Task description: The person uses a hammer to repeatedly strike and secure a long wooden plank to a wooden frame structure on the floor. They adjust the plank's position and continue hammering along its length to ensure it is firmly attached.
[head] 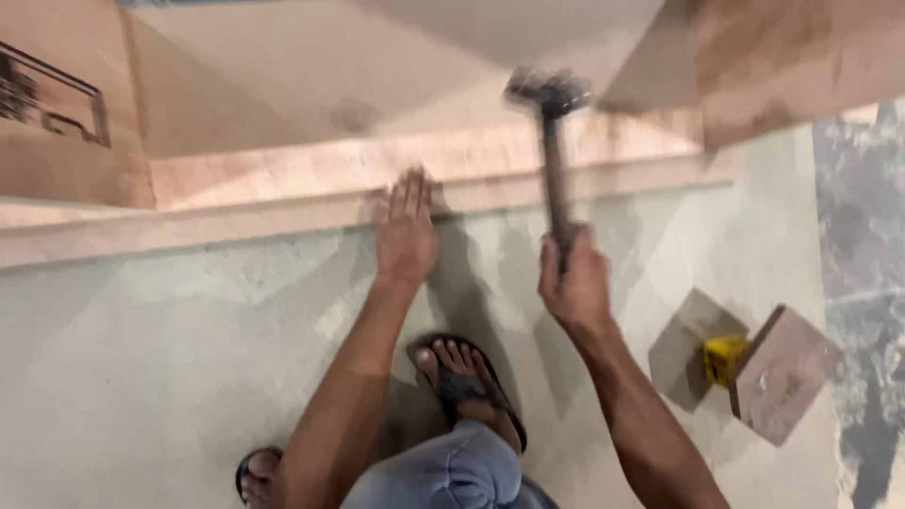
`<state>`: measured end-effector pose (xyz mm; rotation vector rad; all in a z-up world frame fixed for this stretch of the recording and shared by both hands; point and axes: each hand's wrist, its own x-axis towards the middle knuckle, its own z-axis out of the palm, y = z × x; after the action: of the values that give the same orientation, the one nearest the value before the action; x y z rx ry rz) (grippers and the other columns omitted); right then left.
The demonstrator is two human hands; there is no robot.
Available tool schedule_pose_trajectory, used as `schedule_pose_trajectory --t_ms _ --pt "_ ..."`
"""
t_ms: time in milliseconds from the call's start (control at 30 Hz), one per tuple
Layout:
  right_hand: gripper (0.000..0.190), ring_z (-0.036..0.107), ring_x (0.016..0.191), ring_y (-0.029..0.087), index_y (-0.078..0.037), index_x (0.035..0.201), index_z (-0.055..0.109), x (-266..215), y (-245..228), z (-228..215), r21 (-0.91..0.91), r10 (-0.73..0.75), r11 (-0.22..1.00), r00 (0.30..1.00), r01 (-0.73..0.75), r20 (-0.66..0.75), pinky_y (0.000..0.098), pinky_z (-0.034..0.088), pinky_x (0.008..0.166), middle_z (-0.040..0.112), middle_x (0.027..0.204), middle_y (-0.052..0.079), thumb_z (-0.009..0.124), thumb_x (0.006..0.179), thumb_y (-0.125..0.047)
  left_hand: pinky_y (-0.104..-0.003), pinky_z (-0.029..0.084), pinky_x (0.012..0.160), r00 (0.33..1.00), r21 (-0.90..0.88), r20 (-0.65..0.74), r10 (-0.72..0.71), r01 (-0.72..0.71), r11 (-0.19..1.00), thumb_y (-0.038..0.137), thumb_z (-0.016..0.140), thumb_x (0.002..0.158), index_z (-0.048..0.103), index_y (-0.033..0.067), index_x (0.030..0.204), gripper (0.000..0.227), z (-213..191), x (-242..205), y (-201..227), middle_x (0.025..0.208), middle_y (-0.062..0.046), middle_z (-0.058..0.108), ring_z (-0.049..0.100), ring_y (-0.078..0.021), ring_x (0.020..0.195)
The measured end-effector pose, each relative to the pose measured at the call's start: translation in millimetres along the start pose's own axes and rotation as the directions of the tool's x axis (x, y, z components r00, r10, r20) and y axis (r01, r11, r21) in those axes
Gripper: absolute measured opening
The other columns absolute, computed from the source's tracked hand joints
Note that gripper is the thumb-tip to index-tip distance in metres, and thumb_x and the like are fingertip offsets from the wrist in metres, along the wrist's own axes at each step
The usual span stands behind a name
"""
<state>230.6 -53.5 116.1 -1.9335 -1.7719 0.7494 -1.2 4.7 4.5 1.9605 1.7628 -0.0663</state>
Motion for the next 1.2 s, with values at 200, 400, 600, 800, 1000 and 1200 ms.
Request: schedule_pose_trajectory --t_ms 200,400,600,800,1000,1200 --pt "0.01 0.06 0.059 0.028 0.001 0.112 0.056 2 7 19 0.063 -0.262 0.957 0.938 0.283 -0.226 0.0385 0.048 0.054 0.059 0.072 0.015 0.053 0.108 -0.007 -0.039 0.005 0.131 0.999 -0.042 0.04 -0.013 0.015 0.999 -0.002 0.04 0.093 0.012 0.0078 0.164 0.077 -1 2 -3 0.173 -0.005 0.007 0.006 -0.019 0.16" --pt "0.023 0.064 0.055 0.024 0.006 0.117 0.053 10 22 33 -0.044 0.011 0.999 0.992 -0.006 0.122 0.0365 0.047 0.048 0.063 0.069 0.015 0.057 0.102 -0.011 -0.04 0.007 0.128 0.988 -0.064 -0.137 0.072 -0.081 0.995 0.002 0.042 0.096 0.012 0.0035 0.162 0.072 3 1 -5 0.171 -0.008 0.007 0.006 -0.0218 0.157" --pt "0.026 0.049 0.068 0.028 0.007 0.125 0.045 -14 29 38 0.605 -0.174 0.739 0.952 0.295 -0.251 0.0359 0.043 0.054 0.051 0.082 0.021 0.052 0.11 -0.014 -0.037 0.005 0.127 0.996 -0.037 0.088 -0.019 0.023 0.999 -0.002 0.043 0.09 0.01 0.0078 0.161 0.079 10 1 -7 0.171 -0.005 0.003 0.003 -0.0189 0.157" --pt "0.029 0.068 0.061 0.029 0.004 0.122 0.049 28 4 34 -0.164 0.18 0.976 0.956 -0.144 0.231 0.0425 0.051 0.052 0.066 0.073 0.02 0.053 0.104 -0.017 -0.039 0.006 0.128 0.998 -0.104 0.051 0.033 -0.028 0.994 0.005 0.048 0.091 0.014 0.0064 0.16 0.077 -14 4 -3 0.171 -0.007 0.007 0.006 -0.0219 0.156" --pt "0.018 0.065 0.07 0.019 -0.005 0.125 0.05 -13 8 6 0.348 -0.329 0.785 0.821 0.513 -0.467 0.0347 0.055 0.065 0.061 0.086 0.013 0.055 0.112 -0.017 -0.04 0.01 0.13 0.999 -0.008 -0.032 0.033 -0.033 0.999 0.002 0.042 0.094 0.019 0.0056 0.162 0.071 12 -1 -5 0.171 -0.007 0.012 0.01 -0.0211 0.158" --pt "0.021 0.061 0.058 0.029 0.004 0.115 0.05 13 2 40 -0.148 -0.049 0.985 0.974 0.083 0.221 0.0419 0.047 0.053 0.06 0.069 0.015 0.06 0.105 -0.011 -0.04 0.013 0.129 0.997 -0.056 -0.062 0.046 -0.05 0.997 0.002 0.042 0.096 0.017 0.0056 0.163 0.072 8 8 -11 0.172 -0.006 0.012 0.01 -0.0206 0.158"
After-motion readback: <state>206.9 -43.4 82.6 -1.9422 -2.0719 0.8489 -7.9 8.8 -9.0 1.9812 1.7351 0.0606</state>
